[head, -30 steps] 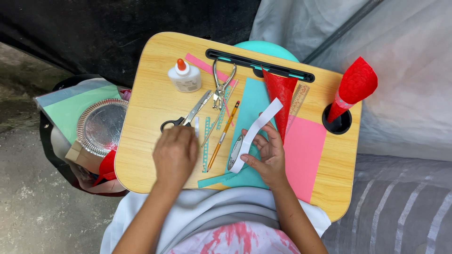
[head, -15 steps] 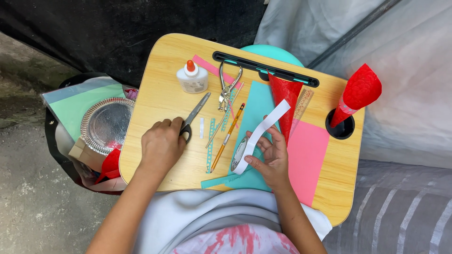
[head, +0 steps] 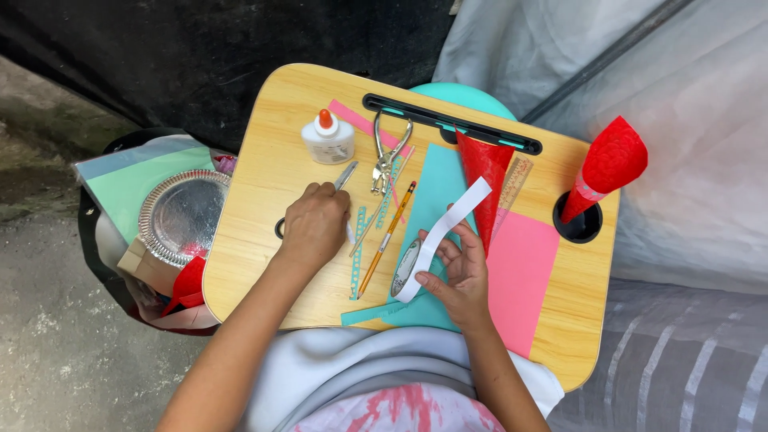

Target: Cutting small strips of tape and applying them to a red paper cone for a craft project.

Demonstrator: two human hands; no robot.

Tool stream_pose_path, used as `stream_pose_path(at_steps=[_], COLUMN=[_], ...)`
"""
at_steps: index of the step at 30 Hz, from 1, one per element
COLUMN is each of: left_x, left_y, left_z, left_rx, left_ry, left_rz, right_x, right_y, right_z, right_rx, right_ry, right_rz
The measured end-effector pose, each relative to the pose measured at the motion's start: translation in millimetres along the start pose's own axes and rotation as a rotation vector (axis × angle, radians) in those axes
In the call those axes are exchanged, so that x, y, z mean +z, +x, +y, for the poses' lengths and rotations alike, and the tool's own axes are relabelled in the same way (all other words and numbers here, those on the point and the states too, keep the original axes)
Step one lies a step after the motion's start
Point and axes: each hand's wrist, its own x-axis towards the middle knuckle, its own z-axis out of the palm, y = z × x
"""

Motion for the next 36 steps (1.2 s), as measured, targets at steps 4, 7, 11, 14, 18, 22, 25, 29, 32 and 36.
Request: stream_pose_path(at_steps=[4,7,11,14,18,22,25,29,32,36], left_x=[-36,-46,-29,-5,25,59,32,-33,-55,-65], left_y=[10,27,90,134,175,194,169,88,30,-32], left_z=[36,62,81,83,77,64,71,80,52,-4], left_rx=[-0.039,-0.083,-0.02,-0.02,-0.103,-0.044,-0.01,0.202,0.17,-0.095], left_ry=[-0.231,-0.636,-0.757,-0.694,-0.573,-0.302,-0.162,-0.149,-0.095,0.065], left_rz=[-0.015,0.096,0.341,0.361,0.265,0.254,0.249,0.36,0.352,0.165], right_x=[1,2,4,4,2,1,2,0,0,0], right_y=[0,-5,-3,-5,-4,-1,1,2,3,1], right_z=[0,1,5,4,4,3,2,3,4,6], right_rx=[-0.013,-0.009,-0.037,-0.028,-0.019,-0.004,0.009,-0.004,-0.011,-0.029], right_ry=[0.022,0.021,0.023,0.023,0.013,0.022,0.026,0.046,0.064,0.077], right_rz=[0.015,0.025,0.034,0.029,0.014,0.014,0.015,0.018,0.016,0.011])
